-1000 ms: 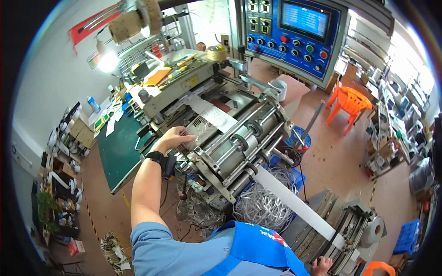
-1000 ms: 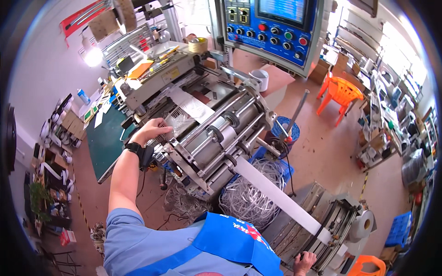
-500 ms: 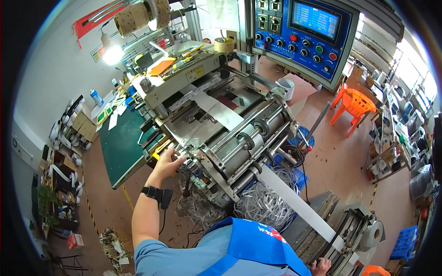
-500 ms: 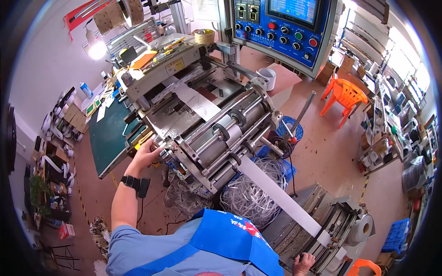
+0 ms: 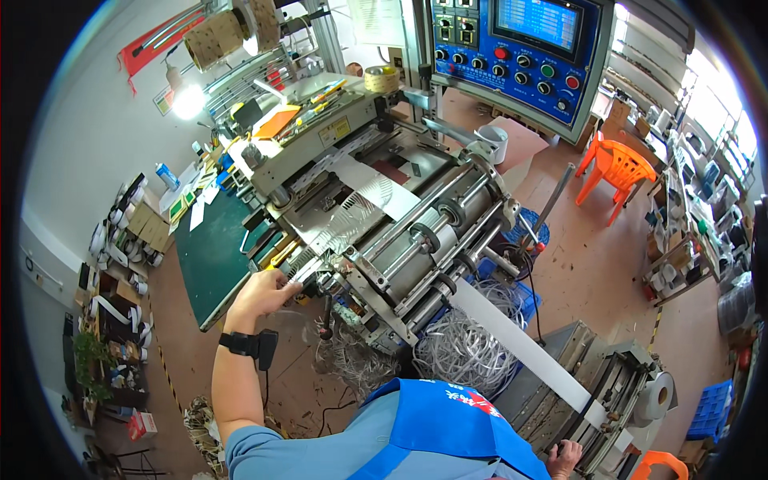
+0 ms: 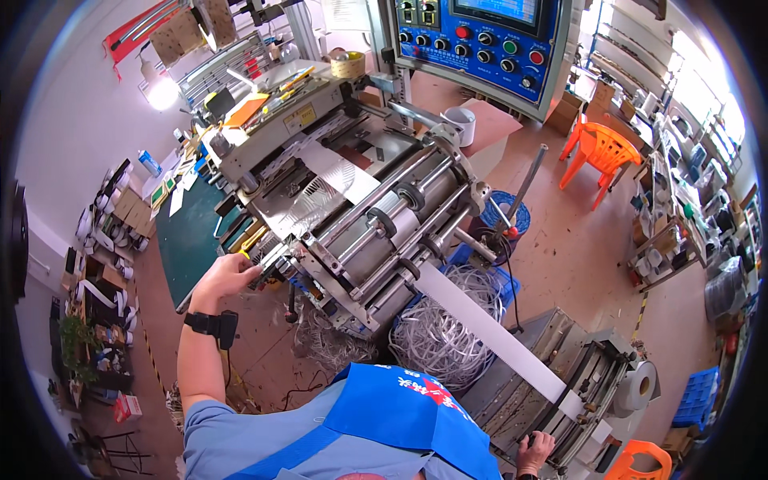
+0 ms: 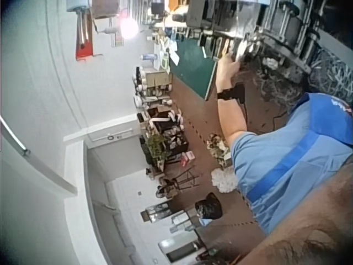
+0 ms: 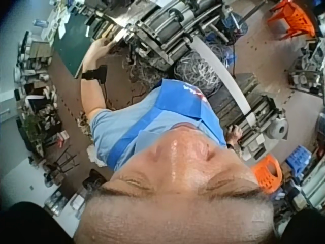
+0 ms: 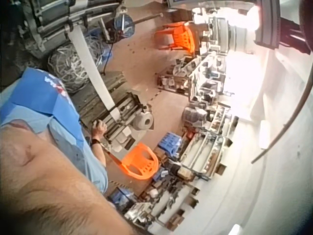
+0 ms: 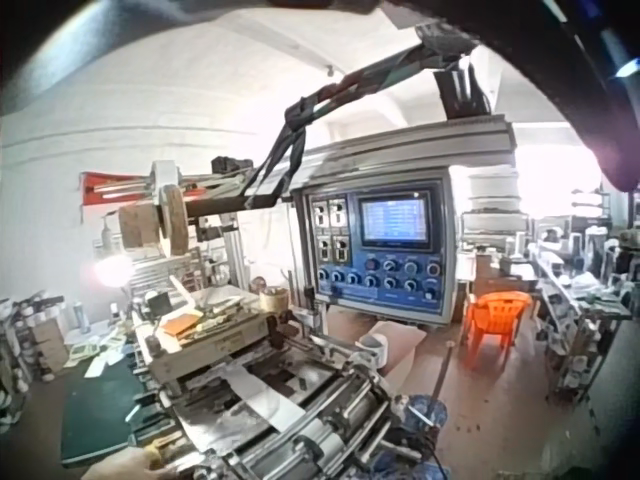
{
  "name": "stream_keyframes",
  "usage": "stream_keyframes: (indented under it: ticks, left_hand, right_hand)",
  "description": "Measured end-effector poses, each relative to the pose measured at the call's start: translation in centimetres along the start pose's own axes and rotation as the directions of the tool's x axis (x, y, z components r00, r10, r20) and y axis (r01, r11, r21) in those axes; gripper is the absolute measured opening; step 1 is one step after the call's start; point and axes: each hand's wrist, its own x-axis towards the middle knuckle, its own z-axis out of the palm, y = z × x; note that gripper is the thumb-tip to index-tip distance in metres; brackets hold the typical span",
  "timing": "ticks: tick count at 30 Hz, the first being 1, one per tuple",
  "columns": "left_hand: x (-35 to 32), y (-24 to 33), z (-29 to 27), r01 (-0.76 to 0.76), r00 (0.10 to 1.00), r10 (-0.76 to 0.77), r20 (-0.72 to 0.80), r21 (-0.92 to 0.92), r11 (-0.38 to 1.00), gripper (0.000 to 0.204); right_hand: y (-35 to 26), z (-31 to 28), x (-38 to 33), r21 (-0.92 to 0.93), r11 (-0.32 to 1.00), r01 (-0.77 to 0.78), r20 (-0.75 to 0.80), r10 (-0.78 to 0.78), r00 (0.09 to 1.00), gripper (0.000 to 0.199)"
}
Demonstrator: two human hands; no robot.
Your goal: The recorder is adjusting and monitoring a machine that processes a long strip of white material on a production floor.
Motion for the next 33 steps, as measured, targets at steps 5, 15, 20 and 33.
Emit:
stream_keyframes:
  ticks: [5,15,20,33]
  left_hand:
    - [3.1,2.8,0.9,-0.228,0.966,0.237,-0.101,0.098,0.969,0.048]
    - [18.4,11.9,2.7,-0.670,0.725,0.627,-0.286,-0.079,0.738,0.040]
    - [21.5,14.6,4.1,-0.716,0.652,0.712,-0.260,0.100,0.691,0.030]
    - [26.2,3.2,2.7,-0.617,0.765,0.503,-0.402,-0.237,0.750,0.026]
  right_hand:
    - [-0.1,0.1,0.2,0.011,1.000,0.001,-0.035,-0.001,0.999,0.022]
    - [1.3,1.3,-0.7,-0.076,0.997,-0.022,-0.123,0.013,0.992,0.021]
    - [1.4,1.7,-1.0,-0.098,0.990,-0.097,-0.166,0.080,0.983,0.021]
    - [1.2,1.4,-0.7,-0.184,0.973,-0.137,-0.231,0.092,0.969,0.025]
